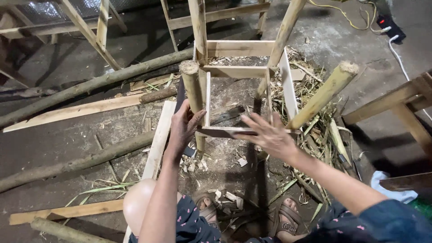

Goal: Sanding and refining the components of a wooden stool frame using sandpaper and a hand saw.

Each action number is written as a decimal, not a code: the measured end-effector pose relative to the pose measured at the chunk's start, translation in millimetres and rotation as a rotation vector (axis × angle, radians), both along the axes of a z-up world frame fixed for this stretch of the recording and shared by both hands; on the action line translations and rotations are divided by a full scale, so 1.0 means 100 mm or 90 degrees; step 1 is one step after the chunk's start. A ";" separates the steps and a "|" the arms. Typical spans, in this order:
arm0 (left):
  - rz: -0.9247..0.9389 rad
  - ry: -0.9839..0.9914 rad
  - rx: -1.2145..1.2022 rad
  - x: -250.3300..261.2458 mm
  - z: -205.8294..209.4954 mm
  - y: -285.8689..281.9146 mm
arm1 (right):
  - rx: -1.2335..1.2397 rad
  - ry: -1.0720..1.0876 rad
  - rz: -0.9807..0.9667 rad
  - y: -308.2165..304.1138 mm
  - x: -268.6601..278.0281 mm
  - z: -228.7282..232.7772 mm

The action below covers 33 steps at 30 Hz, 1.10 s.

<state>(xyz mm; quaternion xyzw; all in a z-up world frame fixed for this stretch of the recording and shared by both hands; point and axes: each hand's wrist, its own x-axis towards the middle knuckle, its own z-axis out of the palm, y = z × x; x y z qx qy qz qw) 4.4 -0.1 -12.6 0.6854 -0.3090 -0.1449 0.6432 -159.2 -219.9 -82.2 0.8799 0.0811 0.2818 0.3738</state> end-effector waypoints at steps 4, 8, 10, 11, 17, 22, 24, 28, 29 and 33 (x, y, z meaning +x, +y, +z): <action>0.000 0.022 -0.017 0.01 -0.05 0.01 | 0.119 0.065 0.053 0.52 0.55 -0.19; -0.006 0.025 -0.023 0.03 0.02 0.02 | 0.133 0.007 0.031 0.62 0.59 -0.16; -0.006 -0.022 -0.008 0.03 -0.01 0.03 | 0.138 0.063 0.032 0.38 0.43 -0.18; -0.007 -0.020 -0.010 0.03 0.01 0.04 | 0.136 0.065 0.030 0.26 0.30 -0.12; -0.019 -0.011 -0.018 0.03 0.01 0.03 | 0.022 0.023 -0.025 -0.53 -0.57 0.08; -0.012 0.004 -0.022 0.07 -0.15 0.01 | -0.095 0.056 -0.072 -0.71 -0.80 0.28; -0.011 0.022 -0.032 0.04 -0.11 0.02 | -0.076 0.061 -0.066 -0.75 -0.81 0.17; 0.006 0.015 -0.024 0.00 -0.08 0.01 | -0.062 0.055 -0.085 -0.69 -0.84 0.10; 0.004 0.012 -0.024 -0.01 -0.07 -0.01 | -0.062 0.053 -0.087 -0.67 -0.87 0.08; 0.070 -0.074 0.007 -0.04 -0.18 -0.09 | -0.016 0.038 -0.106 -0.63 -0.90 -0.05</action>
